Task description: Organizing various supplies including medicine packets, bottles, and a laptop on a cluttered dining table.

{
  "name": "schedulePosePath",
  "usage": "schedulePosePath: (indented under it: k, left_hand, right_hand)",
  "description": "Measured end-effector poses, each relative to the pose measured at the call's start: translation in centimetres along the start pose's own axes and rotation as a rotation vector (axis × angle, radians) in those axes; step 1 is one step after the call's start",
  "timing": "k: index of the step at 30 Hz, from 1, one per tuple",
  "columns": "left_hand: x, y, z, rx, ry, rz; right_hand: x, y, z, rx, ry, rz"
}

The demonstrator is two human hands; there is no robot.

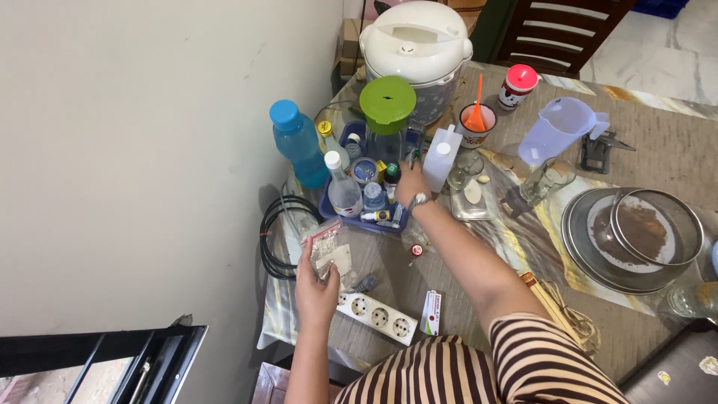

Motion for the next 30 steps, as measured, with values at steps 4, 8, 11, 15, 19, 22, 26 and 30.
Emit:
schedulePosePath:
  k: [4,8,11,15,19,22,26,30]
  left_hand:
    - [0.2,0.3,-0.3,-0.048,0.001,0.024]
    - [0.3,-0.2,-0.8,-0.05,0.004,-0.006]
    - [0.2,-0.7,-0.8,-0.045,0.018,0.002]
    - [0.1,-0.9,-0.9,-0.052,0.027,-0.004]
    - [-0.1,-0.9,-0.7,-0.038,0.015,-0.011]
    - [0.0,-0.9,-0.8,-0.036,0.014,-0.024]
    - [0.0,-1.2,-0.8,-0.086,0.035,0.024]
    - [0.0,-1.4,-0.6,-0.033,0.031,0.036]
  right_hand:
    - [-3.9,-0.7,-1.1,-0.156,0.065,-0.004]
    - [-7.2,-1.3,-2.3,-0.355,0.204,0.096]
    - [-8.2,-2.1,-3.7,-0.363,0.289,0.175]
    - [-7.8,-3.2,-4.6,-0.234,0.325,0.256]
    - [-6.3,-5.1,-5.6,-0.173,0.317,0.289]
    - [-5.2,-6.2,-5.7,-0.095,0.205,0.294]
    - [-5.5,-5.2,-4.9,0.017,0.179,0.198]
    - [-5.7,-4.9,-5.3,0.091,0.224,-0.012]
Point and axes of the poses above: each hand's wrist, its own x-axis towards the middle knuckle, its own z-axis out of the back of the hand, y = z × x, the point moved 4 cm from there along x, towards the middle knuckle, and after that the axes turned 4 degrees about x, right-handed, at the moved point
